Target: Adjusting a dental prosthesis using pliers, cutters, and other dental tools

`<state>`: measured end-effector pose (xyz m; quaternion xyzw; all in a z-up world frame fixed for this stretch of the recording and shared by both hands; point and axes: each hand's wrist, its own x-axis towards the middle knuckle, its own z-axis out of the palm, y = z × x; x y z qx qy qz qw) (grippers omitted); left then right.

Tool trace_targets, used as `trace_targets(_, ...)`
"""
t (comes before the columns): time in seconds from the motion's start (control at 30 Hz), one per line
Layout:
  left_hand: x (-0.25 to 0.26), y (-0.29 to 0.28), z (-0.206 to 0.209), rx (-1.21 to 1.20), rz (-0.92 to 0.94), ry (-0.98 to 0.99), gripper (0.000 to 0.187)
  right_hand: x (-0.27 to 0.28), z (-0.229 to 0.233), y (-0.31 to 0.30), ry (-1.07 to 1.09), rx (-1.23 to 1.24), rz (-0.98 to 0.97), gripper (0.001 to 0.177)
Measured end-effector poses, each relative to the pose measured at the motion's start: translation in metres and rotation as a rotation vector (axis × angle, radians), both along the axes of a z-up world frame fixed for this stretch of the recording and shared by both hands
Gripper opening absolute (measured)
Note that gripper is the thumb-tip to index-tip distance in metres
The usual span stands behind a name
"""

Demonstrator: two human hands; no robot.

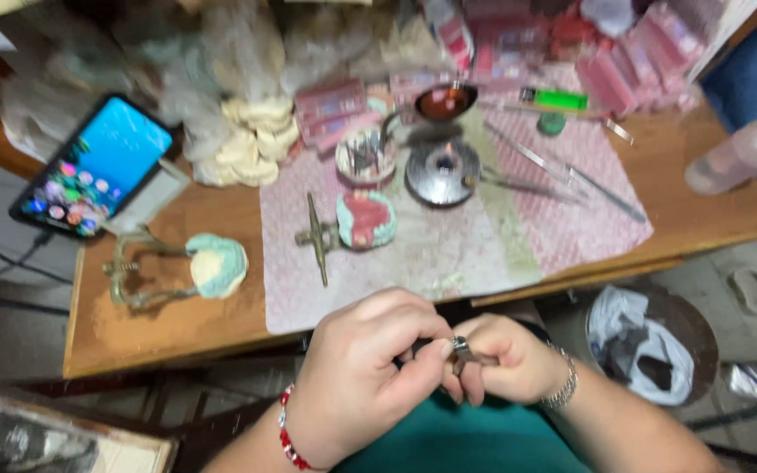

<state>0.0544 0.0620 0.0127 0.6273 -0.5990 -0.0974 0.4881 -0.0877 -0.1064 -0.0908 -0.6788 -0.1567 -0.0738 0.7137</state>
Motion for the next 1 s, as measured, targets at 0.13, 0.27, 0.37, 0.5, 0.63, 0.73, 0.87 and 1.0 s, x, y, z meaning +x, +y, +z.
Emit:
trace_targets(0.13, 0.004, -0.004, 0.006, -0.006, 0.032, 0.022, 0.01, -0.004, 0.017, -0.007, -0.056, -0.105, -0.117, 0.034)
trace_targets(0.27, 0.018, 0.001, -0.004, -0.095, 0.202, -0.055, 0.007, -0.024, 0.034, -0.037, 0.038, -0.34, -0.437, 0.036)
trace_targets(0.37, 0.031, 0.007, -0.009, -0.117, 0.323, -0.158, 0.005, -0.041, 0.033, -0.098, 0.121, -0.764, -0.873, 0.028)
trace_targets(0.5, 0.05, 0.012, -0.015, -0.138, 0.358, -0.311, 0.005, -0.053, 0.001, -0.18, 0.386, -1.404, -1.25, 0.029)
trace_targets(0.63, 0.075, 0.01, -0.024, -0.138, 0.366, -0.405, 0.006, -0.043, -0.014, -0.194, 0.427, -1.499, -1.265, 0.026)
trace_targets(0.73, 0.089, 0.009, -0.03, -0.109, 0.357, -0.484, 0.006, -0.036, -0.011, -0.189, 0.398, -1.528, -1.3, 0.024)
trace_targets(0.87, 0.101, 0.006, -0.041, 0.008, 0.282, -0.582, 0.006, -0.023, 0.011, -0.165, 0.13, -1.501, -1.23, 0.017)
trace_targets(1.0, 0.104, -0.003, -0.055, 0.086, 0.232, -0.6, 0.007, -0.006, 0.016, -0.146, 0.095, -1.395, -0.981, 0.006)
